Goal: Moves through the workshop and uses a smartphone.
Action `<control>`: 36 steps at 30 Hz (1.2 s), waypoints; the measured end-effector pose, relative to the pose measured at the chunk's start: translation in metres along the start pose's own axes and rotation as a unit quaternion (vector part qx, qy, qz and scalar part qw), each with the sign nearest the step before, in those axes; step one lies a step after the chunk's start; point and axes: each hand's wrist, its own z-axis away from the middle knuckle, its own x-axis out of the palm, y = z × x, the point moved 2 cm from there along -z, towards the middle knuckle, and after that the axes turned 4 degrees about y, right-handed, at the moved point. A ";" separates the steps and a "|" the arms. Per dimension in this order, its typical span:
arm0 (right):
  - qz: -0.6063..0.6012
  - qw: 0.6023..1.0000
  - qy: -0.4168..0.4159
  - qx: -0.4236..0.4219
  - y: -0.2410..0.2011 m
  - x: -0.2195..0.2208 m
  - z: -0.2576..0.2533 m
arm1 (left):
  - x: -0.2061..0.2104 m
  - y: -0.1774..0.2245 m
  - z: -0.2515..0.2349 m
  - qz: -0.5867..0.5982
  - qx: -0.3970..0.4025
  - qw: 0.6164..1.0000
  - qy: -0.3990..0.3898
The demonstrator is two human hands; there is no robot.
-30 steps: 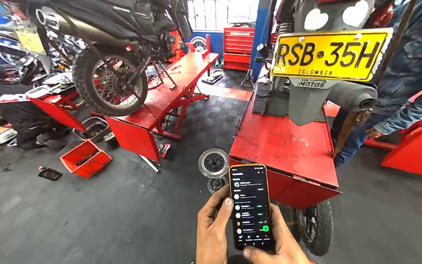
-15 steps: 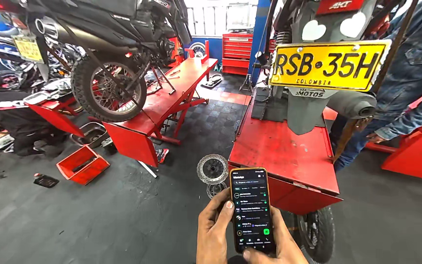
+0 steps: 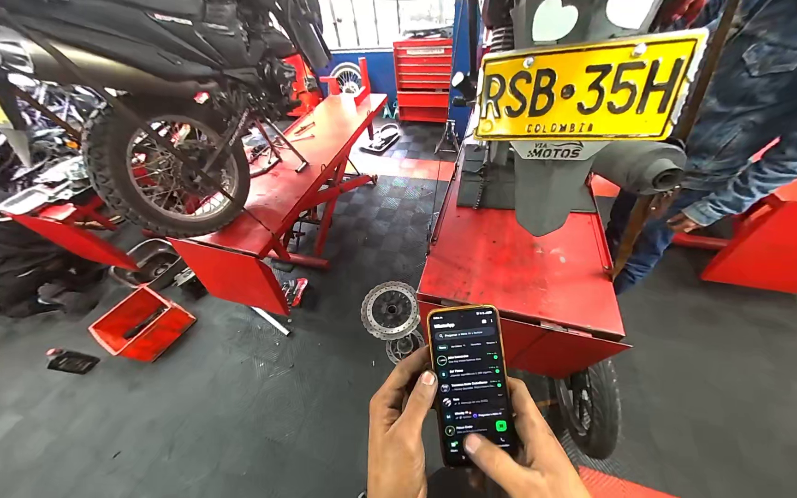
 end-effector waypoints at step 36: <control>-0.166 0.980 0.056 0.100 0.011 -0.029 0.006 | 0.025 -0.022 0.012 -0.029 -0.026 0.999 -0.027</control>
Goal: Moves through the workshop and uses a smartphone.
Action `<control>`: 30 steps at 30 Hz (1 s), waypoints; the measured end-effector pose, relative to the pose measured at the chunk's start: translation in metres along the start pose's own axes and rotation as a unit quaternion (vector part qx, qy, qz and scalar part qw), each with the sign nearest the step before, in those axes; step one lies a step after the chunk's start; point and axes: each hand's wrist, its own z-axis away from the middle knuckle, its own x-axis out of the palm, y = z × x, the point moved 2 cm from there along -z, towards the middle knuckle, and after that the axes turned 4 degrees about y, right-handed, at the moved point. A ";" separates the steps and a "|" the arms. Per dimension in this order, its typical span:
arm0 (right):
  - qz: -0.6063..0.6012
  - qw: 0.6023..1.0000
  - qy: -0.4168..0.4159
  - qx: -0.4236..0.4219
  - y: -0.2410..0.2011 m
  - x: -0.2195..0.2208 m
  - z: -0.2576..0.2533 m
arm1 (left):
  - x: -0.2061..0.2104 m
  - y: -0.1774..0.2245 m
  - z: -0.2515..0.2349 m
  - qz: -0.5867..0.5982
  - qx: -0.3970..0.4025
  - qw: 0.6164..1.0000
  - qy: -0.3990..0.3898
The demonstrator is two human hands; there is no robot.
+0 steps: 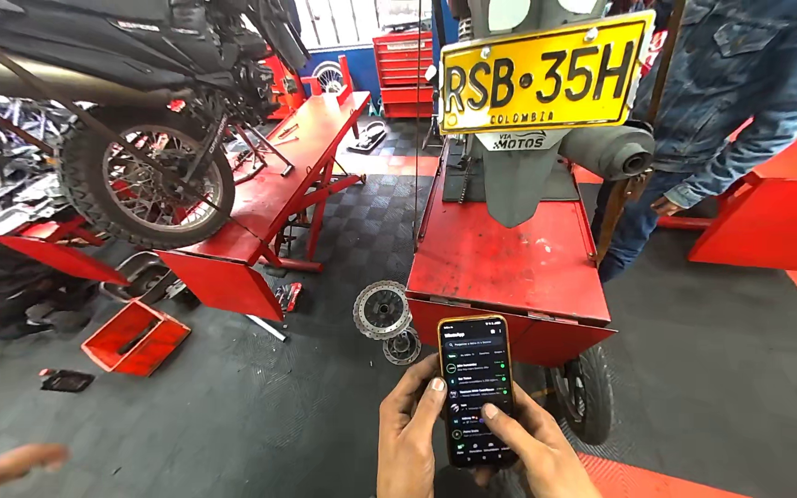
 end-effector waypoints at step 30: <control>-0.009 0.998 0.052 0.024 0.011 -0.004 0.033 | 0.000 -0.006 0.033 -0.011 0.003 1.000 -0.015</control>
